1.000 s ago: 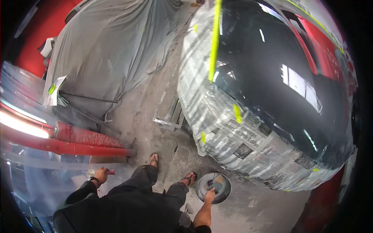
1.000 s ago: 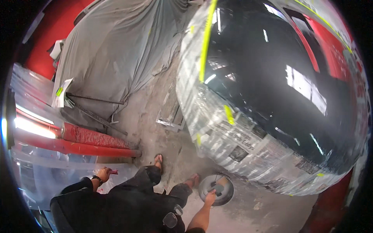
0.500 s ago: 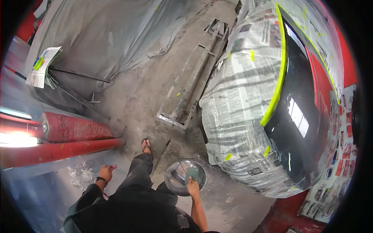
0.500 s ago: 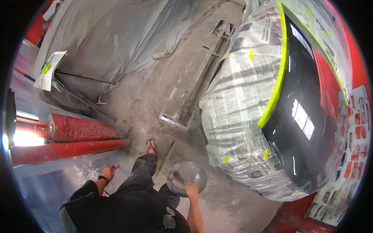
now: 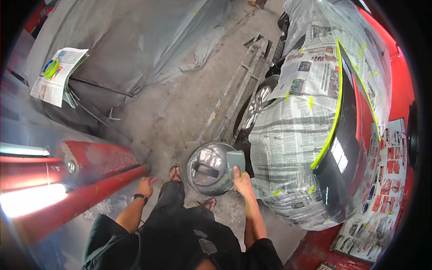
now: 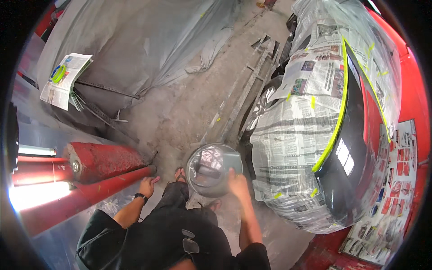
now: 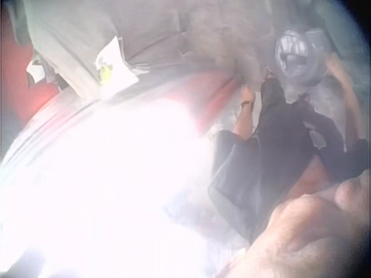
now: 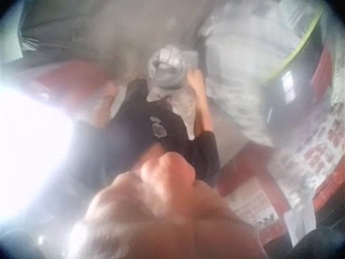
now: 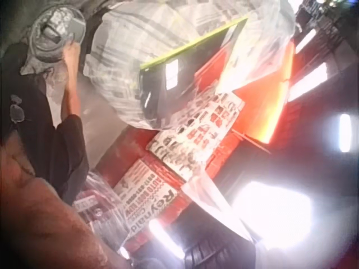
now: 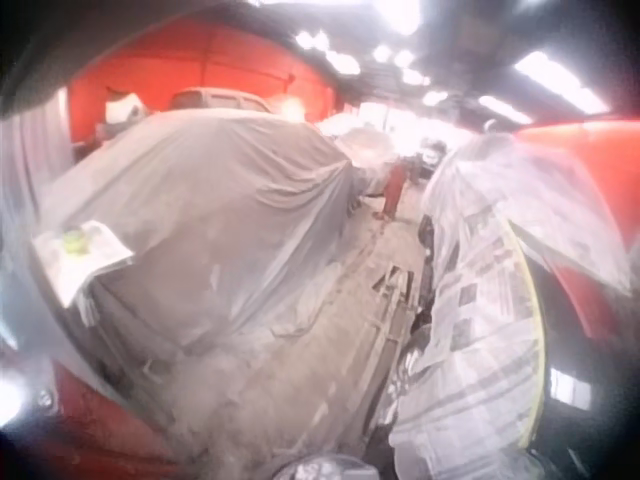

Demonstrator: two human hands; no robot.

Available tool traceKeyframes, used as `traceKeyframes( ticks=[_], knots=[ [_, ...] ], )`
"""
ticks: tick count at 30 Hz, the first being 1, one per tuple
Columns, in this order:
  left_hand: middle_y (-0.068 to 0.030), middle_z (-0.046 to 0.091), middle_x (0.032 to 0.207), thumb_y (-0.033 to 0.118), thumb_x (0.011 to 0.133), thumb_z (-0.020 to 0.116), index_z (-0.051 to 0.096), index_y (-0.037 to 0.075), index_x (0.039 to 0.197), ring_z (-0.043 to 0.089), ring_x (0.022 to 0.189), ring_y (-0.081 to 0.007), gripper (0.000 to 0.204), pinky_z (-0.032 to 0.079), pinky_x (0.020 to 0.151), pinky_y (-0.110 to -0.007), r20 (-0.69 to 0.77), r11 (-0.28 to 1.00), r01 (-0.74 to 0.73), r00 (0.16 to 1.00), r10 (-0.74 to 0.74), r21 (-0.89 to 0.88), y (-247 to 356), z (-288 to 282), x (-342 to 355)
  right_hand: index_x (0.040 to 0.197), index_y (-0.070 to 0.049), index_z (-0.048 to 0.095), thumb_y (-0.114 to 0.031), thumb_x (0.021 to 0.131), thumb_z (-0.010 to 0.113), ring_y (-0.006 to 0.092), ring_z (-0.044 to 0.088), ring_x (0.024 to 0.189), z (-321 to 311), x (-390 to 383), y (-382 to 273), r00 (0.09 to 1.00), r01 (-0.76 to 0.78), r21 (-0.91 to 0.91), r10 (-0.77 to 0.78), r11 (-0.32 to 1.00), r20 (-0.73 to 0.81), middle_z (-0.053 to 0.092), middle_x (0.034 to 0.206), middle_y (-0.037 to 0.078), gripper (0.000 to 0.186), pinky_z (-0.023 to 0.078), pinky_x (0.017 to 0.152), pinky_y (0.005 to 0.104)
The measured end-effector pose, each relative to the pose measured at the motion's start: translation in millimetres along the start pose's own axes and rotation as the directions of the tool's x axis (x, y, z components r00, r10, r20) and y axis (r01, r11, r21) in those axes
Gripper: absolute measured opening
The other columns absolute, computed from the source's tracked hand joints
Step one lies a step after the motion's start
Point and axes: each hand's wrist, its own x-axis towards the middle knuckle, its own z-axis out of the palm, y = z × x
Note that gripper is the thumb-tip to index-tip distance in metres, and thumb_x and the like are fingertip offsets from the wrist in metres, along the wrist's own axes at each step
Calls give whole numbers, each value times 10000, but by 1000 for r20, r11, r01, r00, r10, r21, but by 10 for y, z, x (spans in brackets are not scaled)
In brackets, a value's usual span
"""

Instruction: The person sands the surface of a car hood using a sanding block and a cloth, dipping the block into a bucket of water frequently.

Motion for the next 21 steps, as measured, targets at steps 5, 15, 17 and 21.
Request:
traceKeyframes(
  ticks=[5,15,17,21],
  knots=[
    [-238,714,1062,133,978,602,742,10,1075,647,1043,-437,210,517,945,-513,-90,988,-113,990,104,-101,324,-385,970,895,137,695,-527,1069,449,540,697,955,-49,426,-749,999,-4,50,6,999,-39,667,850,401,730,520,865,563],
    [-254,696,1049,71,949,587,737,2,1086,648,1015,-456,215,525,913,-526,-207,964,-260,947,244,-53,747,-1396,2294,884,71,748,-535,1069,400,539,681,984,99,1114,-1487,973,116,-113,-136,987,-185,700,958,358,724,519,914,584],
    [-256,699,1056,76,952,584,732,-8,1080,643,1032,-455,213,513,923,-531,-199,957,-285,942,271,-46,818,-1469,2515,894,63,760,-546,1060,407,535,685,982,207,1159,-1575,978,-27,-87,8,996,-206,701,969,356,723,525,920,579],
    [-255,707,1053,110,967,581,727,-13,1062,639,1047,-464,213,507,935,-533,-150,948,-316,939,309,-23,931,-1533,3081,743,95,708,-602,1054,393,535,705,799,290,1199,-1449,928,-82,36,90,996,-362,669,760,357,826,547,814,559]
  ],
)
